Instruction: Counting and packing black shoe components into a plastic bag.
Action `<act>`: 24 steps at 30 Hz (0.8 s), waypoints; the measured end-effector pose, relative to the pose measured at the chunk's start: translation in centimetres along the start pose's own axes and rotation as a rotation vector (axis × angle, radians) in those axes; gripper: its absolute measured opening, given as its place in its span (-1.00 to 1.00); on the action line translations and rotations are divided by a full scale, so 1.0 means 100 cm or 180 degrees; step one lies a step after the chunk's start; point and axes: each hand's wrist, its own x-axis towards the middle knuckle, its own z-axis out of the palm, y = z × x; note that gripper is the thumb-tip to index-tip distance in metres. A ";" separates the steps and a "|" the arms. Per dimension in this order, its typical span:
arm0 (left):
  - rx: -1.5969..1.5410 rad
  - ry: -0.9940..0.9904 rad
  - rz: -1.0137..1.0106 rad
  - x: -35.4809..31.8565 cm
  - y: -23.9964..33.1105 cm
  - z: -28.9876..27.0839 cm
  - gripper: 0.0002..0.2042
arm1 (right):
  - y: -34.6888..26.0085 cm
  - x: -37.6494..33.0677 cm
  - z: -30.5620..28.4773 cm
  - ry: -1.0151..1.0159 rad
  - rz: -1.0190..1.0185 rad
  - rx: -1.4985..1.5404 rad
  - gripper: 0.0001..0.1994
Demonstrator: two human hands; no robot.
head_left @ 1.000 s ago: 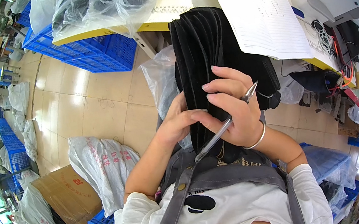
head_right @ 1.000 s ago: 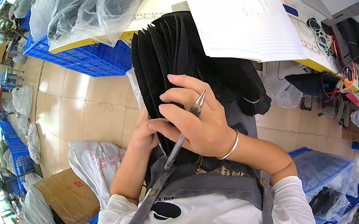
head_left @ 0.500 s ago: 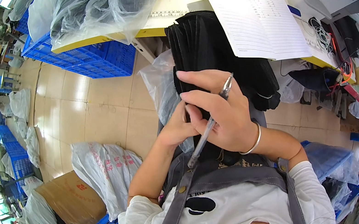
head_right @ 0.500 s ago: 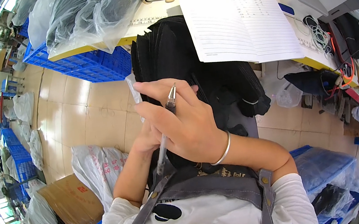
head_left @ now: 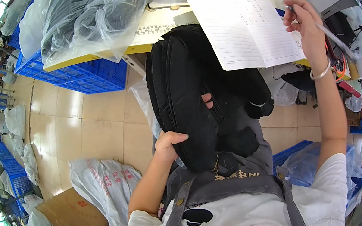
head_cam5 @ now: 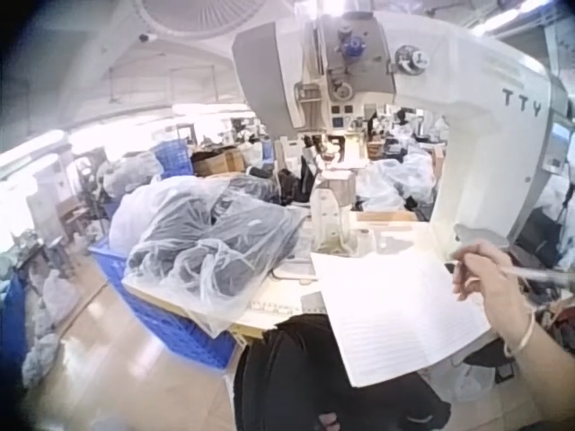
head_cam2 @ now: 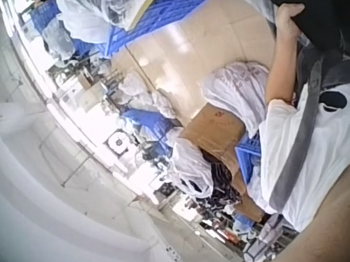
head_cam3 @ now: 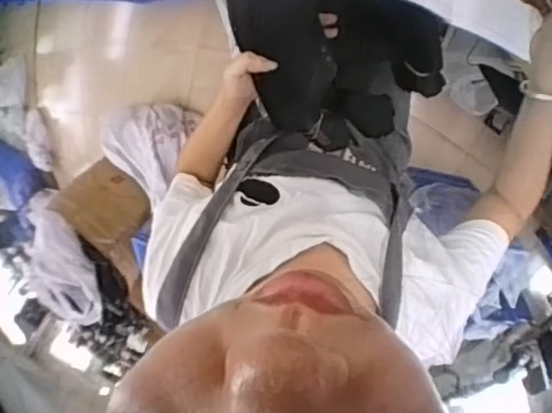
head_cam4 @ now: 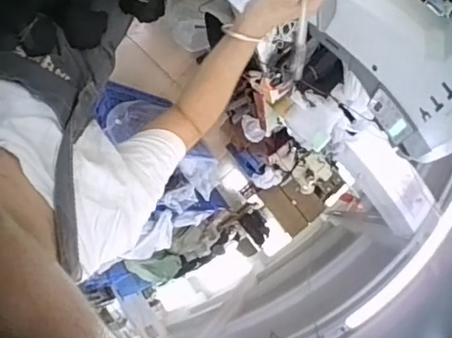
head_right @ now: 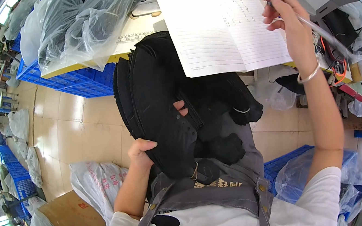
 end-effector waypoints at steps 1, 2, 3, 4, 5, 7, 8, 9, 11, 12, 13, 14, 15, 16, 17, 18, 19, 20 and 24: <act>0.0011 -0.0006 0.0011 0.000 0.000 0.001 -0.09 | 0.012 0.010 -0.009 0.0004 -0.0013 0.0009 -0.67; -0.0141 0.0020 0.0054 0.000 -0.002 0.001 -0.10 | 0.027 0.019 -0.016 -0.0146 0.0175 -0.0103 -0.67; -0.0301 0.0029 0.0084 0.000 -0.003 0.000 -0.10 | 0.040 0.024 -0.020 -0.0282 0.0366 -0.0233 -0.64; -0.0291 0.0025 0.0090 0.000 -0.004 -0.001 -0.10 | 0.049 0.027 -0.021 -0.0277 0.0359 -0.0225 -0.64; -0.0320 0.0060 0.0107 -0.001 -0.006 -0.002 -0.11 | 0.056 0.029 -0.022 -0.0083 0.0601 -0.0246 -0.62; -0.0342 0.0057 0.0093 -0.001 -0.008 -0.003 -0.11 | 0.071 0.031 -0.019 0.0206 0.0894 -0.0289 -0.56; -0.0477 0.0079 0.0108 -0.002 -0.008 -0.004 -0.11 | 0.072 0.031 -0.014 0.0247 0.0893 -0.0291 -0.56; -0.0615 0.0094 0.0116 -0.003 -0.008 -0.004 -0.12 | 0.071 0.031 -0.007 0.0203 0.0802 -0.0322 -0.55; -0.0641 0.0143 0.0104 -0.004 -0.011 -0.005 -0.12 | 0.073 0.033 0.000 0.0228 0.0715 -0.0393 -0.55; -0.0671 0.0224 0.0115 -0.003 -0.013 -0.005 -0.12 | 0.077 0.036 0.000 0.0151 0.0490 -0.0401 -0.56; -0.0638 0.0249 0.0118 -0.003 -0.015 -0.006 -0.12 | 0.080 0.037 0.000 0.0070 0.0268 -0.0411 -0.57; -0.0641 0.0179 0.0062 -0.004 -0.015 -0.006 -0.12 | 0.083 0.038 0.002 0.0092 0.0253 -0.0501 -0.57; -0.0539 0.0231 0.0102 -0.005 -0.014 -0.006 -0.12 | 0.084 0.038 0.005 0.0117 0.0240 -0.0594 -0.57; -0.0442 0.0286 0.0146 -0.006 -0.014 -0.008 -0.11 | 0.085 0.038 0.012 0.0116 0.0126 -0.0647 -0.58; -0.0460 0.0363 0.0164 -0.009 -0.015 -0.009 -0.12 | 0.086 0.037 0.017 0.0115 0.0012 -0.0711 -0.59; -0.0475 0.0290 0.0106 -0.010 -0.016 -0.010 -0.12 | 0.095 0.041 0.017 0.0038 -0.0144 -0.0730 -0.58; -0.0444 0.0359 0.0181 -0.011 -0.017 -0.011 -0.12 | 0.097 0.043 0.017 0.0007 -0.0215 -0.0806 -0.57; -0.0413 0.0436 0.0258 -0.010 -0.018 -0.011 -0.13 | 0.099 0.044 0.014 -0.0032 -0.0283 -0.0879 -0.56; -0.0380 0.0417 0.0244 -0.008 -0.018 -0.011 -0.16 | 0.104 0.044 0.016 0.0004 -0.0064 -0.0681 -0.54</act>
